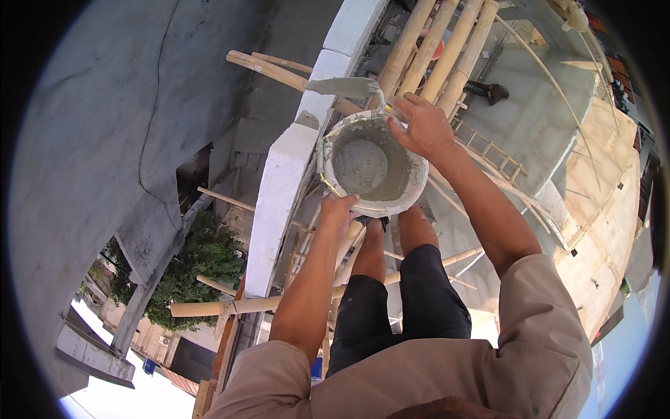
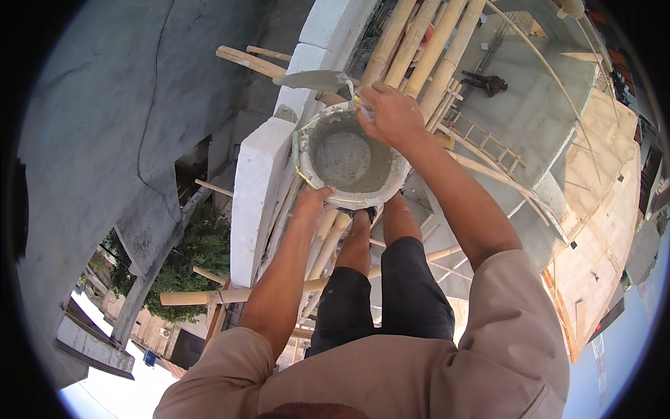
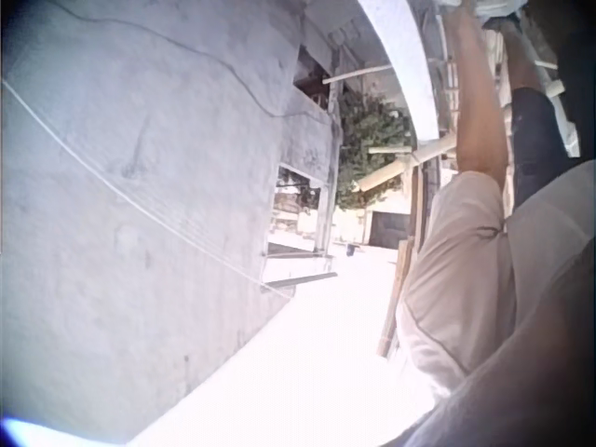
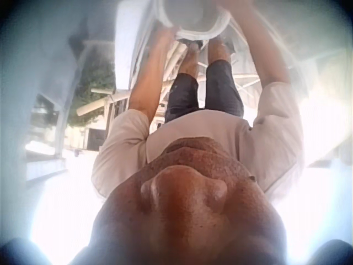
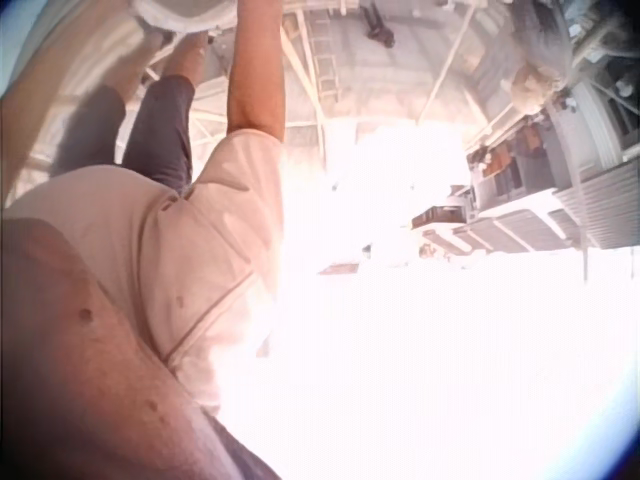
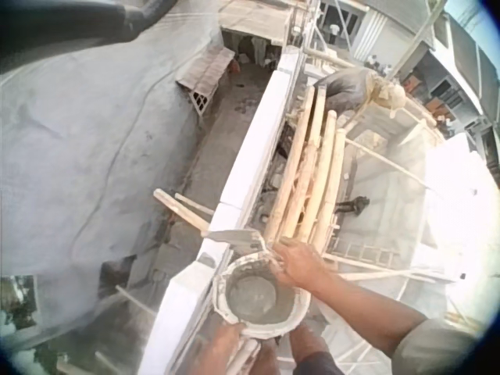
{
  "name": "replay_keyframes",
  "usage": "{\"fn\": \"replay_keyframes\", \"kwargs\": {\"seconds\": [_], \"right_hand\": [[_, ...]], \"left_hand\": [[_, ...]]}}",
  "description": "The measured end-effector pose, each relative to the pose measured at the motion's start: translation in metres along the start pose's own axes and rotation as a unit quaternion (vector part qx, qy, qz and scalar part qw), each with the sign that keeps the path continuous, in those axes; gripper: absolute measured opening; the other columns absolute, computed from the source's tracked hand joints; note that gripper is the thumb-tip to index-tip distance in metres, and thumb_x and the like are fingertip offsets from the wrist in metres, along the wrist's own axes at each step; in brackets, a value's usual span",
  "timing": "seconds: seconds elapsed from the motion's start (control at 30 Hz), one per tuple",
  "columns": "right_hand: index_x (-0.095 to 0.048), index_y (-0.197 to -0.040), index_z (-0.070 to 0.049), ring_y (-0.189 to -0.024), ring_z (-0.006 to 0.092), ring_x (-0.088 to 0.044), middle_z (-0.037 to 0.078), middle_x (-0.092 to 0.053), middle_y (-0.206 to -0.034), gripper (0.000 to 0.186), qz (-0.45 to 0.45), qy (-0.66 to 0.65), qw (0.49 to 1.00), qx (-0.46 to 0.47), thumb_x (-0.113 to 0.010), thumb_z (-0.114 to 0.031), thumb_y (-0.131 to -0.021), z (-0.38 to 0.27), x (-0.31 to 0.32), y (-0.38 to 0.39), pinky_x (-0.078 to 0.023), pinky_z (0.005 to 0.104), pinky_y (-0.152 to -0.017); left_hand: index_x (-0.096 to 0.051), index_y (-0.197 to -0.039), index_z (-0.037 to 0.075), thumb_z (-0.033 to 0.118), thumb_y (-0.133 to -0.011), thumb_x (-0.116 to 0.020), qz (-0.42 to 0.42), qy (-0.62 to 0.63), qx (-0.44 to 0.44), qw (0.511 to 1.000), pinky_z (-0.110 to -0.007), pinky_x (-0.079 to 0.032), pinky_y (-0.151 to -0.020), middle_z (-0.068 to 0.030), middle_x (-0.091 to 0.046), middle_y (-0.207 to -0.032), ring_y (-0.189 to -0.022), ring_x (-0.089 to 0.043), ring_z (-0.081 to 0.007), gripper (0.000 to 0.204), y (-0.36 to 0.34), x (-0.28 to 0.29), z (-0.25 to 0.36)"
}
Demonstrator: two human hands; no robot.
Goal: The person applies mortar to a curved ledge using a trowel and places white foam blocks onto the mortared surface while working on a bamboo scaffold.
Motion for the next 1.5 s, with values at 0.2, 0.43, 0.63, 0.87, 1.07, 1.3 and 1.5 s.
{"fn": "replay_keyframes", "kwargs": {"seconds": [0.2, 0.43, 0.63, 0.87, 1.07, 1.3, 1.5], "right_hand": [[-0.065, -0.103, -0.012, -0.1, 0.031, -0.065, 0.009, -0.061, -0.098, 0.02, 0.054, 0.091, 0.987, 0.119, -0.069, -0.02, -0.085, -0.007, -0.029, -0.011, -0.054, 0.0449, -0.085], [-0.065, -0.102, -0.008, -0.09, 0.0357, -0.067, 0.013, -0.062, -0.093, 0.023, 0.102, -0.018, 0.994, -0.023, -0.073, -0.021, -0.085, -0.028, 0.009, 0.053, -0.053, 0.0489, -0.078], [-0.069, -0.11, -0.003, -0.09, 0.0433, -0.068, 0.022, -0.069, -0.091, 0.031, 0.062, -0.027, 0.982, -0.175, -0.066, -0.027, -0.092, -0.012, 0.005, 0.083, -0.054, 0.0521, -0.08], [-0.072, -0.112, 0.003, -0.098, 0.0403, -0.073, 0.028, -0.073, -0.097, 0.04, -0.21, -0.278, 0.9, -0.261, -0.06, -0.03, -0.094, -0.014, -0.073, -0.013, -0.056, 0.0497, -0.088], [-0.07, -0.12, -0.003, -0.103, 0.0407, -0.072, 0.024, -0.074, -0.108, 0.04, -0.174, 0.045, 0.978, -0.106, -0.057, -0.031, -0.096, -0.025, -0.065, -0.028, -0.056, 0.0501, -0.094], [-0.069, -0.114, 0.0, -0.101, 0.0451, -0.069, 0.029, -0.072, -0.102, 0.036, -0.138, -0.01, 0.977, -0.164, -0.059, -0.028, -0.094, 0.036, -0.007, 0.005, -0.053, 0.0527, -0.094], [-0.069, -0.113, -0.001, -0.099, 0.0421, -0.07, 0.023, -0.071, -0.104, 0.03, -0.261, 0.077, 0.954, -0.126, -0.062, -0.021, -0.092, 0.019, -0.017, 0.115, -0.056, 0.0507, -0.089]], "left_hand": [[-0.054, -0.128, -0.007, -0.001, -0.088, -0.069, 0.037, -0.023, 0.017, 0.999, -0.043, -0.062, -0.086, -0.0208, -0.066, -0.119, -0.103, -0.071, -0.0329, 0.044, -0.001, 0.045, -0.042], [-0.058, -0.124, -0.006, -0.001, -0.085, -0.07, 0.062, -0.053, 0.025, 0.996, -0.04, -0.063, -0.075, -0.0201, -0.068, -0.114, -0.095, -0.072, -0.0316, 0.041, 0.011, 0.042, -0.049], [-0.057, -0.126, -0.005, 0.003, -0.087, -0.07, 0.063, -0.051, 0.022, 0.996, -0.043, -0.062, -0.085, -0.0182, -0.068, -0.116, -0.098, -0.071, -0.0311, 0.042, 0.016, 0.045, -0.045], [-0.058, -0.126, -0.006, 0.002, -0.087, -0.069, 0.056, -0.033, -0.004, 0.998, -0.044, -0.061, -0.088, -0.0189, -0.068, -0.115, -0.101, -0.071, -0.0316, 0.041, 0.002, 0.053, -0.06], [-0.056, -0.127, -0.008, 0.001, -0.087, -0.068, 0.059, -0.03, -0.019, 0.998, -0.045, -0.062, -0.092, -0.021, -0.066, -0.117, -0.105, -0.07, -0.0329, 0.042, 0.013, 0.051, -0.048], [-0.056, -0.128, -0.007, -0.001, -0.088, -0.068, 0.012, 0.003, -0.04, 0.999, -0.045, -0.061, -0.094, -0.0204, -0.066, -0.12, -0.106, -0.07, -0.032, 0.042, 0.013, 0.038, -0.024], [-0.062, -0.123, -0.005, 0.0, -0.088, -0.069, 0.001, -0.089, -0.117, 0.989, -0.04, -0.058, -0.088, -0.0166, -0.07, -0.113, -0.1, -0.071, -0.0278, 0.036, 0.014, -0.009, -0.005]]}}
Point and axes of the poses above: each hand's wrist, its own y-axis away from the middle knuckle, its own x-axis out of the back of the hand, z = x × y, the point moved 2 cm from there along -y, towards the middle knuckle
